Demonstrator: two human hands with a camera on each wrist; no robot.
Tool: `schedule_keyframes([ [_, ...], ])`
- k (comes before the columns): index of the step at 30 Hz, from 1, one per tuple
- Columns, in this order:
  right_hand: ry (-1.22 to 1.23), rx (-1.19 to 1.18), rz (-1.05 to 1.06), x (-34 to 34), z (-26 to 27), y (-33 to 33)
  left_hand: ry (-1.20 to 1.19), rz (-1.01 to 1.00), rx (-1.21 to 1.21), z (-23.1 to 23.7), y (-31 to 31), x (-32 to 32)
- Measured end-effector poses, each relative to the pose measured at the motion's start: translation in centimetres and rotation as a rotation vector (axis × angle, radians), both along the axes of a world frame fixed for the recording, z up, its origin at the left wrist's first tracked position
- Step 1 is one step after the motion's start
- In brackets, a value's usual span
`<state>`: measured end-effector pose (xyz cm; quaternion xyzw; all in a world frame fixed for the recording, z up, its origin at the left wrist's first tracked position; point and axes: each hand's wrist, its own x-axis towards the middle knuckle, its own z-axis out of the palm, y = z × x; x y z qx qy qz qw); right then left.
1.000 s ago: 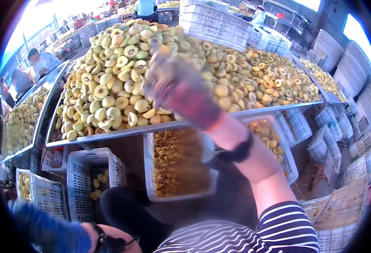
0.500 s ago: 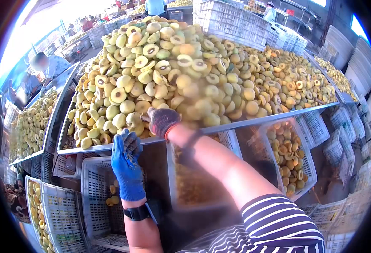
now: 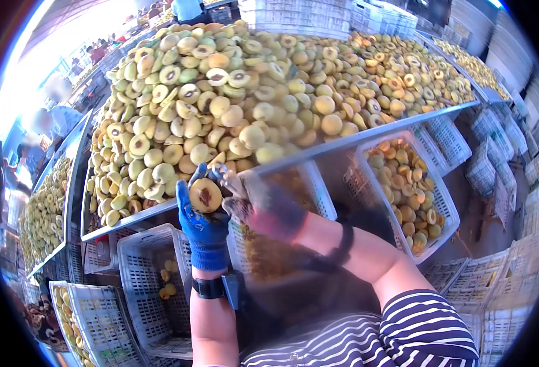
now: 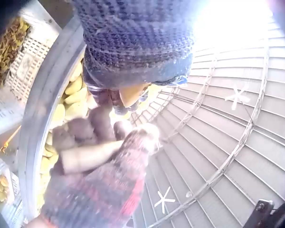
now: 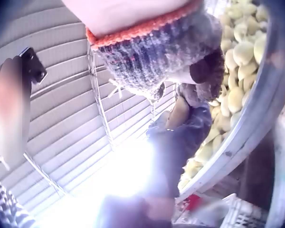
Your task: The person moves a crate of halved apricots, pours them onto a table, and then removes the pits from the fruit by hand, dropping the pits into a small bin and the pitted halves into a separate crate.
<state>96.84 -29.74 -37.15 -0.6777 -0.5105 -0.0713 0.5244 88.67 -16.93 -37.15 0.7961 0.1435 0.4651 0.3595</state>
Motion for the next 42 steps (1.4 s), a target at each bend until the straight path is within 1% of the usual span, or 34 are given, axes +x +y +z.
schedule_keyframes([
  [3, 0.297, -0.227, 0.058, 0.5, -2.7, -3.6, -0.135, -0.290, -0.067, -0.8, -0.6, 1.3],
  [5, 0.070, -0.257, -0.073, 0.3, -1.0, -4.9, -0.028, -0.290, 0.026, -0.1, -1.9, 1.8],
  [7, -0.151, -0.211, -0.162, 1.0, -0.3, -5.8, 0.092, -0.299, 0.192, 1.7, -2.4, 1.8],
  [9, -0.208, -0.218, -0.187, 2.1, -0.5, -6.2, -0.001, -0.737, -0.854, 1.2, -1.5, 1.9],
  [10, -0.158, -0.266, -0.180, 2.6, -0.7, -6.4, -0.057, -0.919, -1.388, 1.1, -1.2, 2.2],
  [11, -0.107, -0.314, -0.169, 3.0, -0.9, -6.4, 0.007, -0.772, -0.945, 1.0, -1.5, 2.6],
  [13, -0.088, -0.335, -0.183, 2.9, -0.5, -6.3, 0.128, -0.432, -0.072, 1.3, -2.2, 3.2],
  [16, -0.106, -0.333, -0.161, 2.7, -1.3, -6.0, 0.256, -0.564, -1.063, 1.7, -1.7, 2.9],
  [19, -0.168, -0.359, -0.181, 1.9, -0.9, -6.4, 0.216, -0.408, -0.114, -0.4, -2.2, 3.2],
  [22, -0.249, -0.426, -0.192, 1.7, -1.2, -6.9, 0.268, -0.417, -0.246, -1.8, -2.0, 3.1],
  [24, -0.292, -0.465, -0.201, 1.4, -1.7, -7.0, 0.179, -0.295, -0.058, -5.4, -1.2, 2.9],
  [25, -0.307, -0.478, -0.215, 1.2, -1.9, -6.9, 0.135, -0.235, 0.036, -5.8, -1.1, 2.9],
  [27, -0.326, -0.469, -0.241, 0.8, -2.0, -6.8, 0.219, -0.252, 0.032, -6.0, -0.7, 2.4],
  [29, -0.328, -0.423, -0.262, 0.4, -2.0, -6.4, 0.304, -0.266, 0.027, -4.9, -0.6, 1.8],
  [31, -0.280, -0.365, -0.222, 0.2, -2.3, -6.0, 0.390, -0.277, 0.024, -3.7, -0.3, 1.2],
  [34, -0.222, -0.268, -0.173, -0.1, -3.4, -5.2, 0.377, -0.342, -0.066, -2.1, -0.5, 0.5],
  [35, -0.205, -0.233, -0.160, -0.1, -3.6, -4.9, 0.357, -0.348, -0.105, -2.2, -0.4, 0.3],
  [37, -0.116, -0.248, -0.119, -0.4, -3.3, -4.7, 0.318, -0.363, -0.181, -2.7, 0.0, 0.2],
  [40, -0.074, -0.263, -0.095, -0.2, -3.0, -4.5, 0.133, -0.404, 0.199, -2.7, 0.6, 0.3],
  [42, -0.076, -0.268, -0.097, 0.1, -3.0, -4.5, 0.234, -0.471, 0.097, 1.1, -0.4, 0.1],
])
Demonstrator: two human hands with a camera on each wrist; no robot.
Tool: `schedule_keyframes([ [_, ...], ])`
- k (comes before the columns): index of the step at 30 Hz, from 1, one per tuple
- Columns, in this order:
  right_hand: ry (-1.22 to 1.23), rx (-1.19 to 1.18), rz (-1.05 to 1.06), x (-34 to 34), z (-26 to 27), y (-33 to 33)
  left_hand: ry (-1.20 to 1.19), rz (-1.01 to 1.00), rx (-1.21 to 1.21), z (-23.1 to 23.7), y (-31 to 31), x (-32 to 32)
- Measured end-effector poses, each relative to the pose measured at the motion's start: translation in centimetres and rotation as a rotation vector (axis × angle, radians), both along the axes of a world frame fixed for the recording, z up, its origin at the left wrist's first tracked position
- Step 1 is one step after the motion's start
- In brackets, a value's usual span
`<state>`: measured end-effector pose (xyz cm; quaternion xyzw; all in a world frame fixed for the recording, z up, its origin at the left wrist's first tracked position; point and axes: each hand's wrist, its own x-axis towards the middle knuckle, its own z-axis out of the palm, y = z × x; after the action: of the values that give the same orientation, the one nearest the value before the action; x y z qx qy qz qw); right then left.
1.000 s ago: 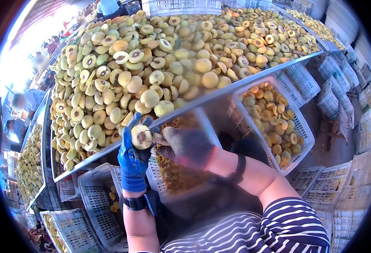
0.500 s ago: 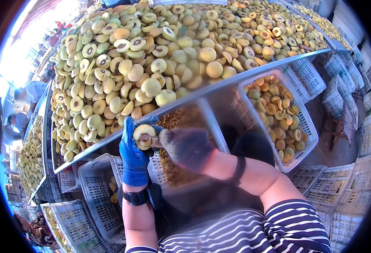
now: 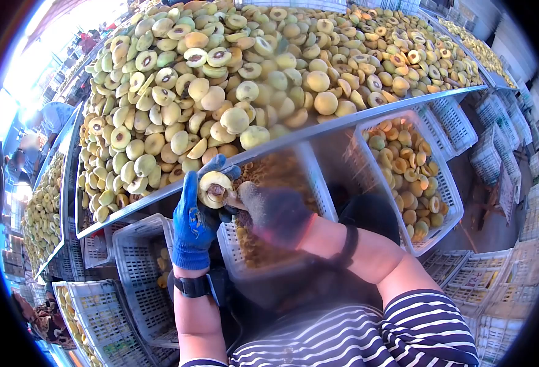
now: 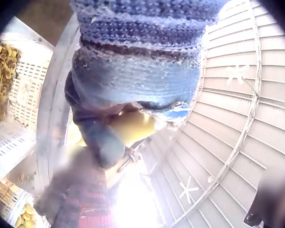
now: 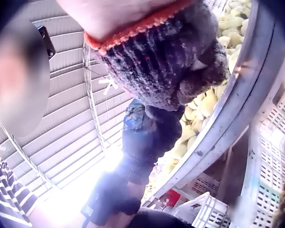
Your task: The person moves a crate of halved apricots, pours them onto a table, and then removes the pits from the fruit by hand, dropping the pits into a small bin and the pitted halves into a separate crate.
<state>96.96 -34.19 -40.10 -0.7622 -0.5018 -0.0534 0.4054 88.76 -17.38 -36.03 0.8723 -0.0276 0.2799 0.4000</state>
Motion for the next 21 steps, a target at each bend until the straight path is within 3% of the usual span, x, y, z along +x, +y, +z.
schedule_keyframes([
  [1, 0.000, -0.002, -0.001, 0.1, 0.0, 0.0, 0.063, -0.026, -0.040, 1.3, -0.4, -0.1],
  [3, -0.012, -0.006, -0.014, 0.2, 0.3, -0.1, -0.138, -0.004, 0.053, -3.5, 1.2, 0.1],
  [4, -0.019, -0.006, -0.028, 0.0, 0.7, -0.3, -0.234, 0.005, 0.099, -3.7, 1.2, 0.4],
  [7, 0.152, 0.071, 0.014, -0.2, 0.0, -0.3, 0.051, -0.018, 0.009, -2.6, 0.9, 0.0],
  [10, 0.187, 0.088, 0.046, 0.0, -1.1, -0.2, -0.090, 0.077, 0.116, -5.9, 1.6, -0.1],
  [15, 0.059, 0.011, 0.050, 0.1, -1.9, -0.3, 0.089, 0.172, 0.069, -6.5, 1.4, -0.7],
  [17, 0.028, -0.025, 0.038, -0.3, -1.9, -0.5, 0.161, 0.129, -0.134, -6.7, 1.5, -0.7],
  [19, 0.031, -0.030, 0.041, -0.6, -4.3, -0.1, 0.271, 0.040, -0.551, -7.1, 1.6, -0.2],
  [21, 0.049, -0.070, 0.055, -0.9, -5.1, -0.2, 0.545, 0.073, -0.885, -1.2, -0.1, 0.0],
])
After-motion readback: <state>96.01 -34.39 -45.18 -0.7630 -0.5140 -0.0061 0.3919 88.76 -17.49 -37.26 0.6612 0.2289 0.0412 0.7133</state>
